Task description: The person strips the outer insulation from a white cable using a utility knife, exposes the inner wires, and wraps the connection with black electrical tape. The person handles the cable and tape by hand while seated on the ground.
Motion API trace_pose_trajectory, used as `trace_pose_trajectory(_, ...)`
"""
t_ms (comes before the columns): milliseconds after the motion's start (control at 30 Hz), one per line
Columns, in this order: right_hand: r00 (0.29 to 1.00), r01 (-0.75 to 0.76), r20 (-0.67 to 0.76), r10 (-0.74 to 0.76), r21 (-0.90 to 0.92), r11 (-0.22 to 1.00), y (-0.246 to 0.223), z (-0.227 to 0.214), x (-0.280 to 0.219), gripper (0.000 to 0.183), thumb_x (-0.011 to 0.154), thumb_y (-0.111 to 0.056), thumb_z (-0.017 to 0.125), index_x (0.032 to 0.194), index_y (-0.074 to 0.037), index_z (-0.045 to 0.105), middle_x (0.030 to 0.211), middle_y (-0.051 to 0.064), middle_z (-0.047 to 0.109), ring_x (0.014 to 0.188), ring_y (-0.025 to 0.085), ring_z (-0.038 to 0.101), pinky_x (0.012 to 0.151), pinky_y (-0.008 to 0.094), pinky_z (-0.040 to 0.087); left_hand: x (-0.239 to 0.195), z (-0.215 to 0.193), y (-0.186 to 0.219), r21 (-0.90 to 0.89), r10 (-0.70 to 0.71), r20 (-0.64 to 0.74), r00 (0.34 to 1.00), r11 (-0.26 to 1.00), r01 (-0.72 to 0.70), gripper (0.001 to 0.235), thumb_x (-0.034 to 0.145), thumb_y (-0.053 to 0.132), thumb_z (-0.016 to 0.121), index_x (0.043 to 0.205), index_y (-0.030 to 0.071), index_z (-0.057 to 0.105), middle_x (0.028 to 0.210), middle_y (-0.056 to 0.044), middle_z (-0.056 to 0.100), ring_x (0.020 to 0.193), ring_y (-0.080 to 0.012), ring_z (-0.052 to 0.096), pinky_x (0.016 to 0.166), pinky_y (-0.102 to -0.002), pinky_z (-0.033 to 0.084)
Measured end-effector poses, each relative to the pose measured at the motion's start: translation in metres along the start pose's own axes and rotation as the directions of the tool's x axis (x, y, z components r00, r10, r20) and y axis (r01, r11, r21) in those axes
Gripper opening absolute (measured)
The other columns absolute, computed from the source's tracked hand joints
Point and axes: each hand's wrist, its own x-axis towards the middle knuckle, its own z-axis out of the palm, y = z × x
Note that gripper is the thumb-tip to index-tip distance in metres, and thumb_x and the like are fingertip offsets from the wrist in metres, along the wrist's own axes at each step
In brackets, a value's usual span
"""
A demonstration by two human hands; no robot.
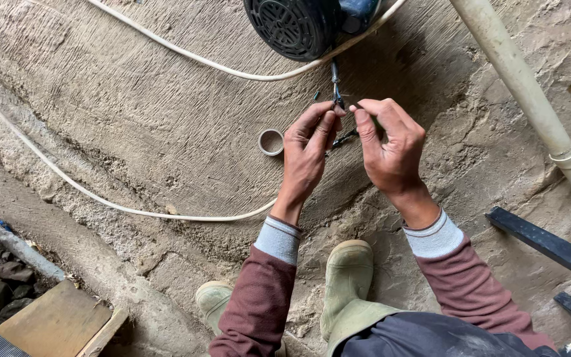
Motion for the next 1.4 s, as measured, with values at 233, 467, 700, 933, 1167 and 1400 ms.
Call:
trace_pose_trajectory(233,0.984,0.171,0.090,-0.155,-0.219,0.961,-0.003,0.005,0.007,0.007,0.108,-0.008,0.068,0.110,-0.001,0.068,0.092,0.011,0.068,0.080,0.026,0.068,0.069,0.038,0.054,-0.011,-0.002,-0.005,0.029,-0.010,-0.053,0.999,1.000,0.012,0.020,0.110,0.017,0.058,0.120,0.003,0.068,0.087,0.004,0.061,0.071,-0.0028,0.047,0.060,-0.018,0.037)
trace_pose_trajectory(467,0.979,0.177,0.151,-0.138,-0.282,0.943,-0.007,0.009,0.007,0.008,0.105,-0.009,0.070,0.108,-0.002,0.069,0.091,0.012,0.067,0.082,0.030,0.066,0.071,0.041,0.054,-0.015,-0.001,-0.006,0.047,-0.005,-0.095,0.995,0.999,0.010,0.021,0.111,0.019,0.057,0.116,0.002,0.067,0.082,0.003,0.060,0.066,-0.0027,0.048,0.056,-0.019,0.038)
trace_pose_trajectory(700,0.961,0.262,0.178,-0.213,-0.328,0.908,-0.009,0.007,0.005,0.011,0.104,-0.008,0.070,0.112,-0.001,0.070,0.094,0.012,0.068,0.084,0.030,0.067,0.072,0.040,0.055,-0.019,0.003,-0.003,0.224,0.035,-0.174,0.984,0.975,0.005,0.021,0.109,0.019,0.057,0.112,0.002,0.069,0.075,0.003,0.060,0.061,-0.0024,0.048,0.052,-0.019,0.037)
trace_pose_trajectory(933,0.932,0.348,0.250,-0.262,-0.416,0.840,-0.002,0.014,0.005,0.014,0.100,-0.005,0.071,0.113,0.000,0.071,0.087,0.010,0.068,0.076,0.024,0.068,0.066,0.035,0.058,-0.019,0.005,-0.004,0.394,0.172,-0.211,0.962,0.916,-0.077,0.023,0.108,0.019,0.059,0.114,0.001,0.072,0.082,-0.001,0.069,0.070,-0.0052,0.062,0.060,-0.022,0.053)
trace_pose_trajectory(1167,0.900,0.419,0.286,-0.329,-0.360,0.834,0.008,0.026,0.011,0.011,0.099,-0.003,0.070,0.109,0.003,0.069,0.086,0.013,0.069,0.074,0.024,0.069,0.063,0.032,0.058,-0.016,0.000,-0.007,0.556,0.193,-0.274,0.942,0.831,-0.008,0.024,0.105,0.019,0.059,0.112,0.001,0.073,0.075,-0.004,0.070,0.059,-0.0072,0.057,0.049,-0.024,0.044)
trace_pose_trajectory(1400,0.881,0.431,0.335,-0.333,-0.281,0.857,0.006,0.032,0.024,0.009,0.102,-0.004,0.063,0.102,0.004,0.067,0.082,0.013,0.066,0.070,0.024,0.067,0.059,0.032,0.055,-0.015,-0.003,-0.007,0.640,0.248,-0.287,0.925,0.768,-0.007,0.023,0.106,0.019,0.059,0.110,0.002,0.074,0.071,-0.003,0.068,0.057,-0.0079,0.052,0.049,-0.027,0.040)
